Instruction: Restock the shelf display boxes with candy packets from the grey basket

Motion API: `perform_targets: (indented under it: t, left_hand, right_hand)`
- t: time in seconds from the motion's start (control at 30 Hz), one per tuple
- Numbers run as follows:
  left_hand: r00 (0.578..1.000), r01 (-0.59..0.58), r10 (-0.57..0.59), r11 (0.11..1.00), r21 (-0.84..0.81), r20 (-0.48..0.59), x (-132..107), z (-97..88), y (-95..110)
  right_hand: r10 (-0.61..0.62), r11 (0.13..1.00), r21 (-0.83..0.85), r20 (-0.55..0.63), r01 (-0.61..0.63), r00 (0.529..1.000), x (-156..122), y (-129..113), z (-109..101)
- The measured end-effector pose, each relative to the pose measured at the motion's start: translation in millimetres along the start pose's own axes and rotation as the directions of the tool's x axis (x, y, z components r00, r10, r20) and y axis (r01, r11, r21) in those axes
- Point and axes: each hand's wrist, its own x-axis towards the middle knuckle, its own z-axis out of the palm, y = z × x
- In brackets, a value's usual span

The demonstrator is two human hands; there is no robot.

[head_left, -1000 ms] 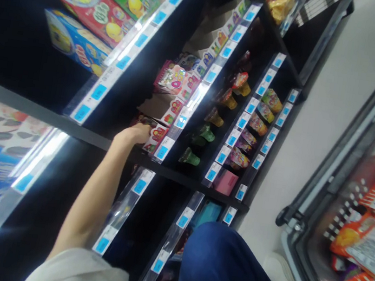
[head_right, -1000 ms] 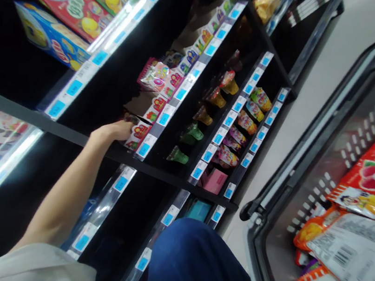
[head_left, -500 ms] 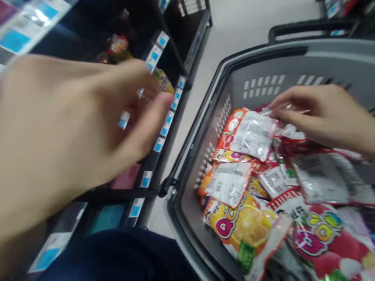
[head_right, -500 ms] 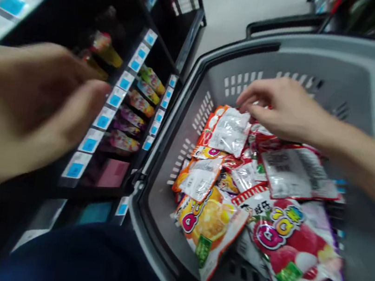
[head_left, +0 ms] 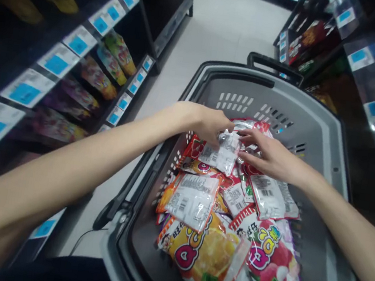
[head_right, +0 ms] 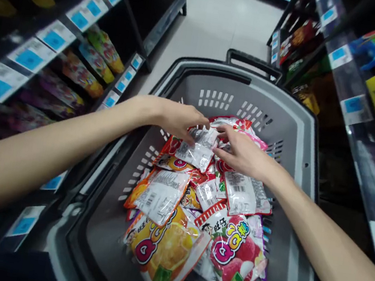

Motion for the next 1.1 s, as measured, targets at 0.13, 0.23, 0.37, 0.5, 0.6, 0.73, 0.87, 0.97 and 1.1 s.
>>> perform_targets:
  t: [0.13,0.23,0.37,0.5,0.6,0.73,0.87,0.97,1.1]
  left_hand:
    - [0.999,-0.018,0.017,0.999,0.04,0.031,-2.5,7.0,6.9]
    - [0.997,-0.073,0.073,0.997,0.003,-0.005,-1.5,6.1,5.7]
    - [0.983,-0.174,0.171,0.984,-0.036,-0.073,0.2,6.0,2.0]
    - [0.977,-0.213,0.209,0.973,-0.09,-0.052,-3.2,4.6,3.6]
    - [0.965,-0.259,0.253,0.957,-0.127,-0.063,-7.0,3.4,4.9]
    - [0.941,-0.321,0.306,0.942,-0.101,-0.145,-9.5,4.2,4.9]
    - [0.924,-0.288,0.283,0.957,0.019,-0.258,-11.4,4.6,8.9]
    - [0.847,-0.34,0.346,0.936,0.09,-0.403,-14.9,1.4,15.4]
    - [0.769,-0.447,0.389,0.895,0.008,-0.507,-24.3,-7.2,29.0]
  right_hand:
    - [0.018,1.0,-0.022,-0.028,-0.019,0.999,-0.6,-6.2,-6.0]
    - [0.044,0.995,0.095,-0.062,-0.038,0.997,-0.3,-11.6,-8.9]
    - [0.049,0.938,0.345,-0.132,-0.001,0.99,-0.2,-17.3,-7.0]
    - [0.077,0.859,0.511,-0.2,0.037,0.977,0.3,-26.2,-6.4]
    - [0.07,0.818,0.568,-0.258,0.093,0.963,1.2,-31.3,-7.7]
    - [0.074,0.775,0.614,-0.328,0.153,0.942,2.7,-30.4,-7.3]
    - [0.1,0.71,0.676,-0.376,0.198,0.921,3.6,-27.7,-8.6]
    - [0.244,0.605,0.777,-0.386,0.171,0.89,5.0,-25.8,-14.5]
    - [0.454,0.536,0.843,-0.254,-0.035,0.854,6.5,-21.2,-23.7]
